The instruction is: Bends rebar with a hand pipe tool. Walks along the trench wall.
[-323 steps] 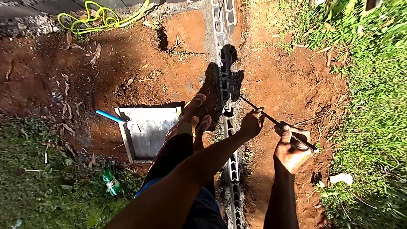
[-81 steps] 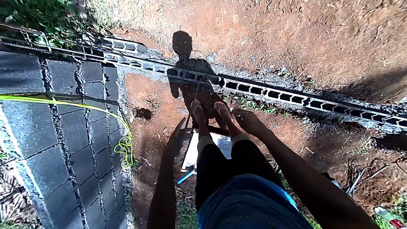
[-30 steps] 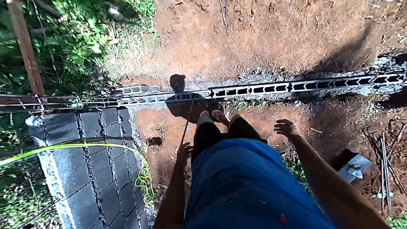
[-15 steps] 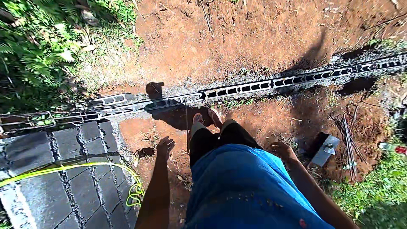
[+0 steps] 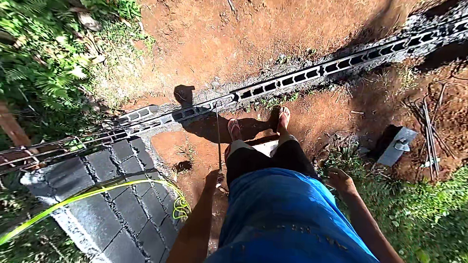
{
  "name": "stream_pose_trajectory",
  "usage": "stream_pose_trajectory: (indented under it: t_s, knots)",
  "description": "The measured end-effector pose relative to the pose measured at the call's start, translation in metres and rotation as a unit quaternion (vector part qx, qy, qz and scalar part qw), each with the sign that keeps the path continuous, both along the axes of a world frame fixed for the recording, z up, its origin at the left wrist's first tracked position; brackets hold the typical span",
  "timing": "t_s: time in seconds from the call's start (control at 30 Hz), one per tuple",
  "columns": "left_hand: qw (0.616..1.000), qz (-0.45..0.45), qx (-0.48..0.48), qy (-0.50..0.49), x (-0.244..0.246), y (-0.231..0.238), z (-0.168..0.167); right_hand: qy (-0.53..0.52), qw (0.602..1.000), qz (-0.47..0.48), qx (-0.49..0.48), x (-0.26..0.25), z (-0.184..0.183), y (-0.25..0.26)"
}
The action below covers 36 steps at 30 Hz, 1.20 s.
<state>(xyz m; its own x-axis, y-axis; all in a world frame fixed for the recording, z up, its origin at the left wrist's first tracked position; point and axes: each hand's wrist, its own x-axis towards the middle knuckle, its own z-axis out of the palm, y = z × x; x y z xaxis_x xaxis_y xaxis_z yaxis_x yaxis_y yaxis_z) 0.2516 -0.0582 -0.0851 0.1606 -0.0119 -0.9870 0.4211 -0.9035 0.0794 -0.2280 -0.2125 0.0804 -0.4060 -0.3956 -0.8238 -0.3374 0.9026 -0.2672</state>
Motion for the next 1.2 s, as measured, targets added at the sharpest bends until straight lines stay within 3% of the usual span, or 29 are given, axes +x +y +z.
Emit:
stream_pose_trajectory:
  t_s: [0.23,0.33,0.47,0.67,0.8,0.9,1.2]
  knots:
    - [0.989,-0.144,-0.039,-0.021,-0.060,-0.029,0.024,0.023,0.998,0.053,0.000,-0.039,-0.020,0.011]
    - [0.995,-0.080,-0.039,-0.045,-0.090,-0.077,0.023,-0.004,0.999,0.031,0.006,-0.074,-0.036,-0.009]
    - [0.996,-0.013,-0.064,-0.063,-0.139,-0.153,0.023,-0.045,0.998,-0.040,0.003,-0.153,-0.069,-0.056]
    - [0.967,-0.199,-0.094,-0.126,-0.231,-0.228,0.041,-0.066,0.988,-0.130,-0.053,-0.286,-0.090,-0.141]
    - [0.962,-0.195,-0.109,-0.160,-0.272,-0.263,0.075,-0.065,0.989,-0.118,-0.060,-0.343,-0.074,-0.185]
    - [0.974,-0.146,-0.102,-0.139,-0.292,-0.283,0.092,-0.067,0.990,-0.105,-0.066,-0.363,-0.064,-0.209]
    - [0.976,-0.174,-0.110,-0.072,-0.321,-0.314,0.098,-0.091,0.991,-0.084,-0.049,-0.346,-0.057,-0.220]
